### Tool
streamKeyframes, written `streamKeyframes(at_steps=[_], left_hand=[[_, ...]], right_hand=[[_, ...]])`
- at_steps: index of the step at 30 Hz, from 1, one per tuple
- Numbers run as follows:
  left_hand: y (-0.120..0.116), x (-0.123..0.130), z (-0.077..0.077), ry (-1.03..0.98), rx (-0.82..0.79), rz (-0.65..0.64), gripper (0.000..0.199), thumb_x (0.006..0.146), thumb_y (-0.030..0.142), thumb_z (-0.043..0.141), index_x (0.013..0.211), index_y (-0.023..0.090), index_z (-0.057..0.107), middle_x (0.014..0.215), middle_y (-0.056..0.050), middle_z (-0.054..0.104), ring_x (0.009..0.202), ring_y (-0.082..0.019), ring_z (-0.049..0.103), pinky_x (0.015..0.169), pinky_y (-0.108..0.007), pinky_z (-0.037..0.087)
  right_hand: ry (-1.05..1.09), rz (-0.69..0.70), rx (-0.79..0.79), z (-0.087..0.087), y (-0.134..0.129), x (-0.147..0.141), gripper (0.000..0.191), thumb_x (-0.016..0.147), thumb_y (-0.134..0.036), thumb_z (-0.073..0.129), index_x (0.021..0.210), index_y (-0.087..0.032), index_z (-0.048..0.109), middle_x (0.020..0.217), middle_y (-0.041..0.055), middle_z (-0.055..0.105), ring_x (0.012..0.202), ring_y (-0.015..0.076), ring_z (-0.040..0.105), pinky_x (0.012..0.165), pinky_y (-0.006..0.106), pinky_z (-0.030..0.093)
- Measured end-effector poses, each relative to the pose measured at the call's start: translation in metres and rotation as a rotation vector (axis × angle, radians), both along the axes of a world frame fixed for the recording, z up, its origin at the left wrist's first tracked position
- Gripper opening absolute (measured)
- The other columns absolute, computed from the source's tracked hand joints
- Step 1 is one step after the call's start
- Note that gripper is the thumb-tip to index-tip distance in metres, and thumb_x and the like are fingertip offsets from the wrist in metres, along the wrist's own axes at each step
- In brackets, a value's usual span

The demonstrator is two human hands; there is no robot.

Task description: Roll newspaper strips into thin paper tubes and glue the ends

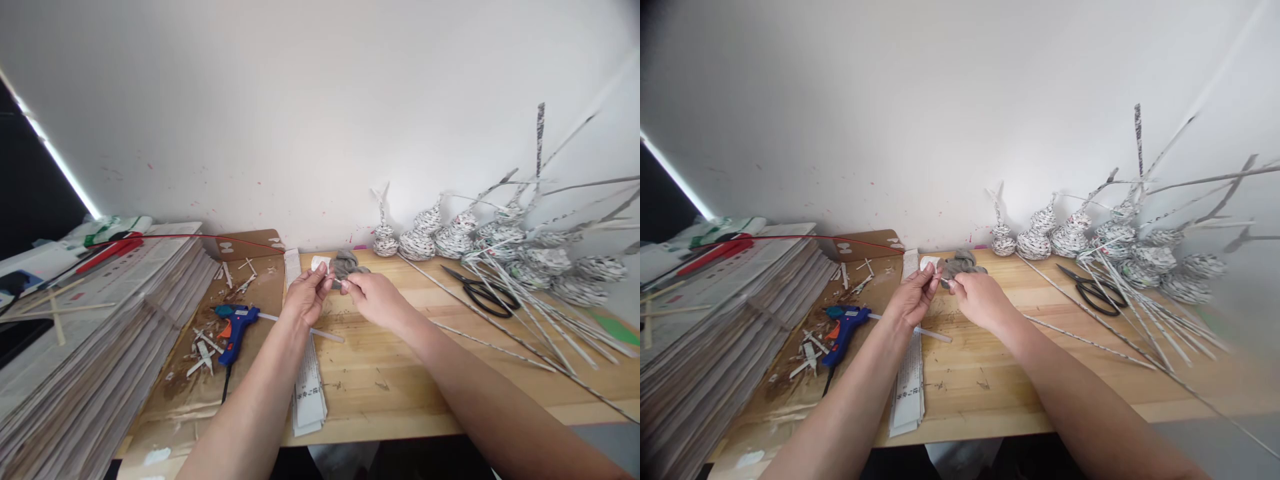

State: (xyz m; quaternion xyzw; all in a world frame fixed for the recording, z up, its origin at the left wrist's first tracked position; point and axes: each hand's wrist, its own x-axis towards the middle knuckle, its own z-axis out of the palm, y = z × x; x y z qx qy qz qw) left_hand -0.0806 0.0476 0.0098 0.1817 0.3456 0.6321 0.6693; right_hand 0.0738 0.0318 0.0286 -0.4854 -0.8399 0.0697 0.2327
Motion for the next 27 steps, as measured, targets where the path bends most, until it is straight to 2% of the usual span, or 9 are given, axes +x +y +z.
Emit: streamKeyframes(at_steps=[4,9,15,21,25,27], left_hand=[[0.0018,-0.0004,-0.0014,0.007,0.002,0.007,0.002,0.077,0.009,0.065,0.075,0.008,0.064,0.073,-0.007,0.068,0.057,-0.007,0.063,0.053,-0.012,0.054],[0.0004,0.0001,-0.0017,-0.003,0.012,0.006,0.003,0.075,0.009,0.066,0.076,0.008,0.064,0.075,-0.008,0.069,0.058,-0.007,0.064,0.054,-0.012,0.054],[0.0003,0.0003,0.0003,-0.013,-0.008,0.027,0.003,0.075,0.008,0.066,0.075,0.008,0.063,0.074,-0.008,0.069,0.059,-0.009,0.065,0.053,-0.013,0.054],[0.0001,0.0008,0.0001,-0.012,0.003,0.001,0.004,0.077,0.008,0.064,0.074,0.007,0.062,0.075,-0.008,0.069,0.057,-0.006,0.063,0.053,-0.012,0.053],[-0.001,-0.0012,-0.0005,0.03,0.009,-0.02,0.007,0.076,0.013,0.066,0.077,0.008,0.061,0.074,-0.007,0.068,0.054,-0.007,0.063,0.039,-0.008,0.045],[-0.0014,-0.0021,-0.0004,0.05,0.017,-0.034,0.011,0.074,0.016,0.069,0.078,0.009,0.062,0.075,-0.007,0.069,0.054,-0.008,0.064,0.033,-0.007,0.039]], right_hand=[[0.051,-0.017,0.08,0.0012,-0.0012,-0.0001,0.019,0.089,-0.036,0.049,0.091,-0.02,0.06,0.083,0.0036,0.066,0.071,0.0153,0.058,0.061,0.024,0.033],[-0.043,-0.033,0.079,0.0001,-0.0007,-0.0005,0.03,0.094,-0.034,0.039,0.075,-0.019,0.057,0.07,0.0037,0.063,0.065,0.0157,0.056,0.058,0.026,0.03],[-0.012,-0.013,0.078,0.0006,-0.0011,-0.0011,0.022,0.092,-0.034,0.044,0.083,-0.019,0.059,0.077,0.0035,0.065,0.068,0.0152,0.056,0.06,0.025,0.031],[0.005,0.006,-0.016,-0.0022,0.0007,-0.0006,0.026,0.093,-0.028,0.039,0.077,-0.019,0.058,0.068,0.0021,0.063,0.062,0.0143,0.054,0.057,0.025,0.028],[0.02,-0.018,0.018,-0.0021,-0.0011,-0.0013,0.018,0.09,-0.034,0.047,0.09,-0.02,0.058,0.074,0.0022,0.064,0.062,0.0141,0.054,0.056,0.024,0.028],[0.014,-0.033,0.042,-0.0007,-0.0021,-0.0018,0.018,0.09,-0.035,0.047,0.09,-0.02,0.057,0.074,0.002,0.064,0.062,0.014,0.055,0.056,0.024,0.028]])
